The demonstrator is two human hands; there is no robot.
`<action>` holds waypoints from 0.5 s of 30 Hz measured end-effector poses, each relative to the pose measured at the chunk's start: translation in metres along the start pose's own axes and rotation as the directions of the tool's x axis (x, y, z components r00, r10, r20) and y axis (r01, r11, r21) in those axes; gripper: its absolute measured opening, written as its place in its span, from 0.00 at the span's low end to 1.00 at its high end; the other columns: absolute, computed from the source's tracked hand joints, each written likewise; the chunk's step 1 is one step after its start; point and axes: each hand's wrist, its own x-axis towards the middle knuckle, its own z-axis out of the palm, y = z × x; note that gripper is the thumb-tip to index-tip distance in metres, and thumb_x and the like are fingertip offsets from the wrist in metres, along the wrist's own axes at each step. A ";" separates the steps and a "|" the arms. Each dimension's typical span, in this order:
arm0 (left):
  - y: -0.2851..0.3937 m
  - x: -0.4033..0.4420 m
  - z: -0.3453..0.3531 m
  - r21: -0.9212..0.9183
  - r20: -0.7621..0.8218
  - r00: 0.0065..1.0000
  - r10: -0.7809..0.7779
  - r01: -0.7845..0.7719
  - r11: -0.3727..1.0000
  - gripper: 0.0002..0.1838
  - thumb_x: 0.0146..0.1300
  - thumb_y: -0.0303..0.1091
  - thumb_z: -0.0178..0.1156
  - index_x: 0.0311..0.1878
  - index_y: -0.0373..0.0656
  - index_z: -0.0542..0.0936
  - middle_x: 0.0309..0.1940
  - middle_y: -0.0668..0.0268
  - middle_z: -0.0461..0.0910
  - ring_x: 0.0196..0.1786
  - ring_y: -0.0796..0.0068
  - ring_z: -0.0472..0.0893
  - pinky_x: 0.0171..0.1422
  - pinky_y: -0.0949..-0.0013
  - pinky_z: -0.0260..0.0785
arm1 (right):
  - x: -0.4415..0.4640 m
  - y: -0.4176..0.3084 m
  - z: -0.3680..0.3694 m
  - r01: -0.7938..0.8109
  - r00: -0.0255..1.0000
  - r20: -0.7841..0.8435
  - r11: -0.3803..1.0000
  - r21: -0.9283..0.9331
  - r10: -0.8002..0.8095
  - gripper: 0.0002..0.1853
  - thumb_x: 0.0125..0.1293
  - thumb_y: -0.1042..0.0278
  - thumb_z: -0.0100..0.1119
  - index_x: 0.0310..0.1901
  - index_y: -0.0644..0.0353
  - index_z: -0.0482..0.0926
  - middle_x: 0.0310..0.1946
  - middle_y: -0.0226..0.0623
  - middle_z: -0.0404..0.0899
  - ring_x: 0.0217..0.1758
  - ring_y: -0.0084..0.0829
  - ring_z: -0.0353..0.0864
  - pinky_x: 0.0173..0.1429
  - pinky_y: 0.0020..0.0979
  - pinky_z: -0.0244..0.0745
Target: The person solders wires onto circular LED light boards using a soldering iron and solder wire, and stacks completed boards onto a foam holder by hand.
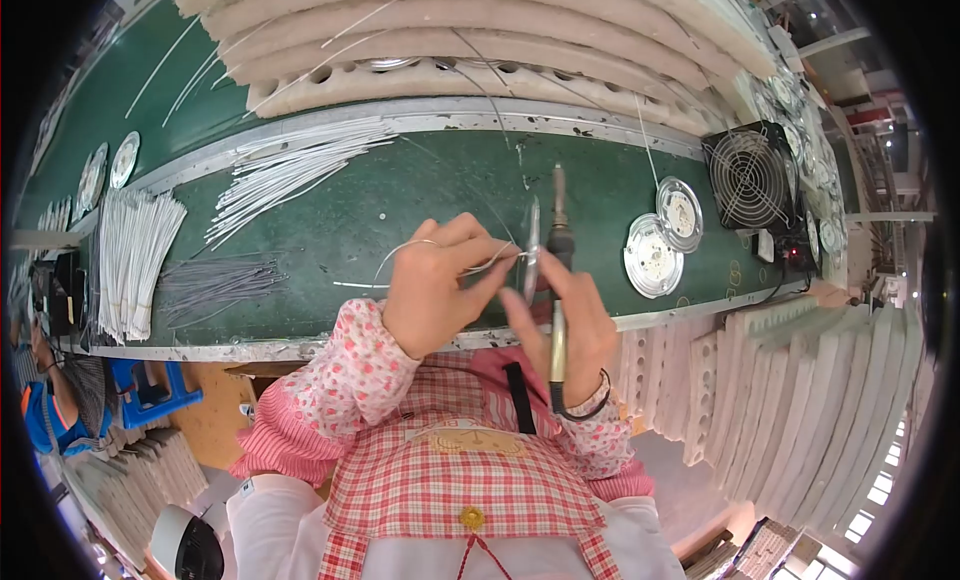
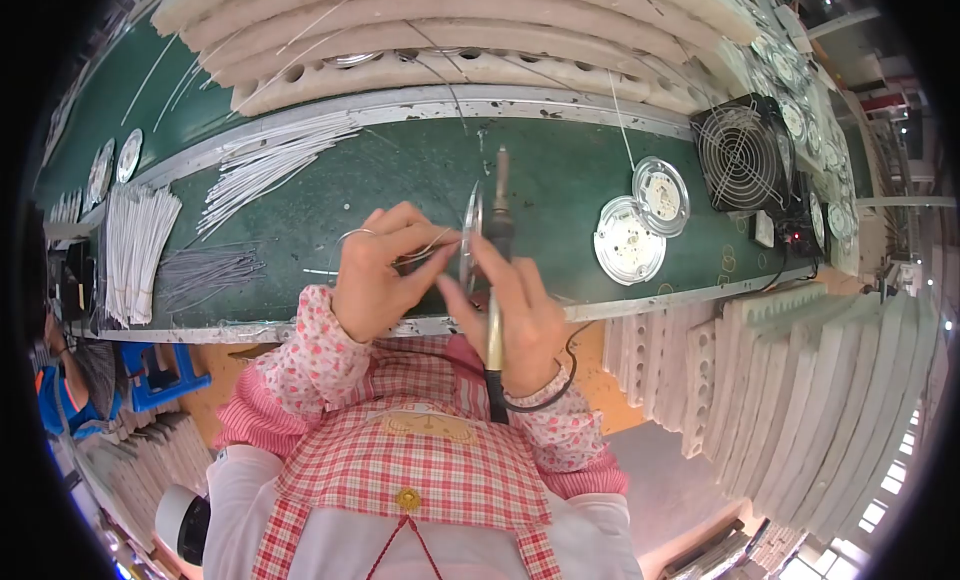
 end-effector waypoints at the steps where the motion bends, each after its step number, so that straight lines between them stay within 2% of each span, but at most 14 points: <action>1: -0.004 -0.002 -0.001 -0.072 0.020 0.999 -0.049 0.050 0.996 0.07 0.55 0.27 0.71 0.38 0.43 0.87 0.29 0.69 0.79 0.25 0.69 0.75 0.36 0.67 0.63 | 0.002 0.000 0.000 0.036 0.999 0.039 0.999 0.028 -0.037 0.25 0.54 0.70 0.79 0.55 0.58 0.82 0.31 0.34 0.77 0.25 0.25 0.80 0.29 0.29 0.77; 2: -0.008 -0.002 -0.003 -0.120 0.080 0.991 -0.107 0.116 0.986 0.07 0.56 0.27 0.71 0.39 0.41 0.87 0.28 0.68 0.78 0.24 0.70 0.74 0.35 0.68 0.63 | 0.003 0.001 -0.001 0.071 0.994 0.078 0.996 0.058 -0.075 0.26 0.52 0.68 0.80 0.54 0.59 0.83 0.31 0.34 0.77 0.24 0.25 0.80 0.28 0.29 0.76; 3: -0.013 -0.001 -0.008 -0.162 0.142 0.977 -0.161 0.183 0.970 0.07 0.56 0.26 0.70 0.39 0.40 0.87 0.28 0.67 0.78 0.24 0.72 0.73 0.34 0.69 0.64 | 0.002 0.004 -0.007 -0.060 0.972 0.231 0.994 0.095 0.036 0.38 0.46 0.65 0.84 0.61 0.59 0.78 0.42 0.38 0.79 0.38 0.33 0.84 0.41 0.32 0.81; 4: -0.019 -0.001 -0.011 -0.199 0.203 0.956 -0.210 0.251 0.947 0.08 0.56 0.25 0.70 0.39 0.38 0.87 0.27 0.66 0.77 0.23 0.73 0.72 0.33 0.70 0.64 | 0.008 0.010 -0.010 0.007 0.976 0.217 0.991 0.133 -0.036 0.43 0.44 0.64 0.85 0.64 0.58 0.74 0.48 0.41 0.78 0.45 0.36 0.82 0.48 0.35 0.79; 5: -0.028 -0.002 -0.011 -0.217 0.197 0.964 -0.180 0.222 0.951 0.08 0.57 0.24 0.69 0.41 0.36 0.87 0.27 0.65 0.76 0.24 0.78 0.70 0.30 0.71 0.63 | 0.019 0.018 -0.009 0.075 0.973 0.201 0.983 0.169 -0.108 0.48 0.43 0.63 0.86 0.67 0.58 0.70 0.53 0.43 0.76 0.52 0.40 0.80 0.56 0.37 0.77; 6: -0.030 -0.003 -0.012 -0.245 0.204 0.959 -0.196 0.244 0.938 0.08 0.57 0.24 0.69 0.41 0.37 0.87 0.27 0.65 0.76 0.24 0.79 0.70 0.30 0.71 0.63 | 0.028 0.028 -0.009 0.137 0.967 0.185 0.969 0.203 -0.176 0.53 0.41 0.62 0.87 0.70 0.57 0.67 0.59 0.46 0.75 0.59 0.43 0.78 0.63 0.39 0.75; 7: -0.031 -0.003 -0.012 -0.273 0.213 0.954 -0.211 0.265 0.925 0.08 0.58 0.24 0.69 0.42 0.37 0.87 0.27 0.65 0.76 0.24 0.79 0.70 0.30 0.71 0.63 | 0.033 0.041 -0.008 0.075 0.933 0.309 0.941 0.331 -0.183 0.63 0.38 0.61 0.89 0.75 0.56 0.57 0.71 0.49 0.63 0.71 0.49 0.66 0.76 0.44 0.61; 10: -0.029 -0.001 -0.011 -0.274 0.195 0.952 -0.238 0.286 0.918 0.08 0.58 0.24 0.68 0.42 0.38 0.87 0.27 0.66 0.76 0.25 0.81 0.71 0.30 0.73 0.63 | 0.036 0.056 0.006 0.006 0.897 0.402 0.914 0.406 -0.184 0.62 0.38 0.60 0.89 0.75 0.57 0.57 0.72 0.49 0.63 0.72 0.48 0.67 0.75 0.42 0.63; 11: -0.027 -0.002 -0.011 -0.261 0.178 0.953 -0.246 0.287 0.922 0.08 0.59 0.24 0.68 0.42 0.38 0.87 0.28 0.66 0.76 0.25 0.81 0.71 0.31 0.74 0.63 | 0.036 0.054 0.007 0.019 0.907 0.384 0.927 0.375 -0.174 0.63 0.38 0.59 0.89 0.75 0.58 0.57 0.71 0.48 0.65 0.72 0.46 0.68 0.75 0.42 0.64; 15: -0.009 -0.009 -0.008 -0.231 0.075 0.956 -0.284 0.294 0.927 0.08 0.60 0.24 0.68 0.43 0.39 0.87 0.29 0.63 0.78 0.30 0.73 0.77 0.36 0.71 0.68 | 0.025 0.047 0.019 -0.131 0.944 0.326 0.843 0.522 -0.056 0.62 0.38 0.58 0.89 0.74 0.62 0.58 0.69 0.48 0.66 0.70 0.44 0.69 0.73 0.42 0.65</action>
